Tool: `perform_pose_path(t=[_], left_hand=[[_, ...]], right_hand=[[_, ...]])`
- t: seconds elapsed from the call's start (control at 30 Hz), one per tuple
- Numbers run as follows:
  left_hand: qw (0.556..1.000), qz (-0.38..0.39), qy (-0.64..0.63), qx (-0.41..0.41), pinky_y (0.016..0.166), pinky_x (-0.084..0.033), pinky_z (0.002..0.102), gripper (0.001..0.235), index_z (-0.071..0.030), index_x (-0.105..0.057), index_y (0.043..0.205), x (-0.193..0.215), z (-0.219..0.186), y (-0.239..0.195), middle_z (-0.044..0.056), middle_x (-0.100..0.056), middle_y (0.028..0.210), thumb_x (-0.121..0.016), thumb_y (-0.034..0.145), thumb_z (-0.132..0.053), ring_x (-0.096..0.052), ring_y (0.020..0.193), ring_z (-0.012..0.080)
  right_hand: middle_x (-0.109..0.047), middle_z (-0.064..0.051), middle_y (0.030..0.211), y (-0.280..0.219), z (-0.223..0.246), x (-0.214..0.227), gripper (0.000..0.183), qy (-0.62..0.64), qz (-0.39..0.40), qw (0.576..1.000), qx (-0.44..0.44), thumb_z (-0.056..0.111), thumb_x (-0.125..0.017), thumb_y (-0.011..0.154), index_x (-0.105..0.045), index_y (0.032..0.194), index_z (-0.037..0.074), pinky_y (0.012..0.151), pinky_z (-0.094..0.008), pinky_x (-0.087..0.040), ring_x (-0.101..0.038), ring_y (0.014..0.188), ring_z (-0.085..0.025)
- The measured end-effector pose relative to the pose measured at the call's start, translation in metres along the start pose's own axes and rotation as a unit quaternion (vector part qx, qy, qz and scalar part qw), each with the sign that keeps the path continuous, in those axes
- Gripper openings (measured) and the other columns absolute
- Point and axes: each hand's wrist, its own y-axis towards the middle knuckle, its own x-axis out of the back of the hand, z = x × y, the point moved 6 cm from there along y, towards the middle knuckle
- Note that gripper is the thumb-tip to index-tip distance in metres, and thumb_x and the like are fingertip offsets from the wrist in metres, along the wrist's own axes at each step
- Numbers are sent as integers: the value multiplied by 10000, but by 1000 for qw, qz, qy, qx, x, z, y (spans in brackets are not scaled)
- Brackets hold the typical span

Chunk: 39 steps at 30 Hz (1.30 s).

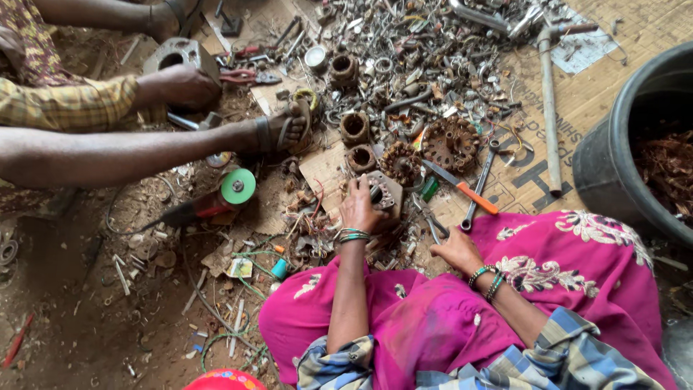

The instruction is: The person sits on the ground and uses pliers and a hammer to remove copper windings and metal parts from a motor stator. They repeatedly strike the component and pull out wires, placing the extracted copper into a nearby bucket.

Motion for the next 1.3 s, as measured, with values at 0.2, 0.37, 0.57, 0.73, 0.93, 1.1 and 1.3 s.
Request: perform_pose_path(t=[0.2, 0.37, 0.57, 0.73, 0.93, 1.1, 1.3], left_hand=[[997, -61, 36, -35, 655, -583, 409, 1042, -43, -420, 1434, 4, -6, -14, 243, -425, 1463, -979, 563, -167, -672, 816, 318], [999, 0, 31, 14, 622, -586, 327, 985, -48, -455, 1418, 8, 4, -7, 186, -472, 1461, -962, 610, -296, -662, 725, 207], [996, -49, -7, 78, 695, -601, 393, 896, -17, -512, 1241, 8, -2, -18, 207, -485, 1369, -987, 558, -349, -679, 794, 267], [991, 7, -3, 134, 751, -607, 427, 928, -19, -480, 1307, 15, -6, -25, 222, -490, 1309, -960, 621, -420, -678, 885, 314], [988, 29, -46, 147, 823, -577, 438, 940, -72, -481, 1339, 19, 5, -17, 184, -524, 1254, -923, 638, -517, -644, 1015, 306], [971, -71, -164, 159, 853, -578, 438, 615, -40, -530, 1294, 29, 34, -11, 179, -531, 1220, -774, 867, -410, -640, 1012, 287], [959, -28, -258, 114, 815, -597, 437, 346, -78, -591, 1220, 37, 23, -27, 152, -567, 1172, -628, 960, -303, -617, 967, 281]], right_hand=[[-710, -188, 916, -3, -2, 0, 624, 0, -3, 1000, 24, 380, -804, 695, -575, 1127, -7, 758, -446, -562, -705, 829, -309], [-708, -178, 932, -8, 10, 6, 619, -10, -1, 1000, 15, 367, -791, 689, -583, 1151, 11, 765, -441, -559, -703, 836, -305], [-722, -181, 951, -12, 13, 6, 625, -3, 0, 1000, 10, 368, -787, 671, -608, 1153, 12, 801, -430, -566, -718, 868, -304], [-712, -197, 977, -8, 11, 7, 626, -13, -5, 1000, 22, 376, -789, 680, -593, 1152, 14, 825, -439, -555, -706, 893, -327], [-711, -197, 995, -8, 9, 5, 616, -8, -6, 1000, 28, 374, -794, 668, -603, 1133, 18, 842, -433, -548, -704, 922, -327], [-708, -186, 957, -9, 13, 6, 616, -2, 4, 999, 37, 366, -813, 663, -604, 1113, 1, 815, -416, -544, -693, 887, -301], [-643, -100, 806, -14, 15, 5, 609, 0, 61, 998, -28, 320, -815, 689, -551, 1147, 16, 582, -396, -511, -619, 653, -212]])
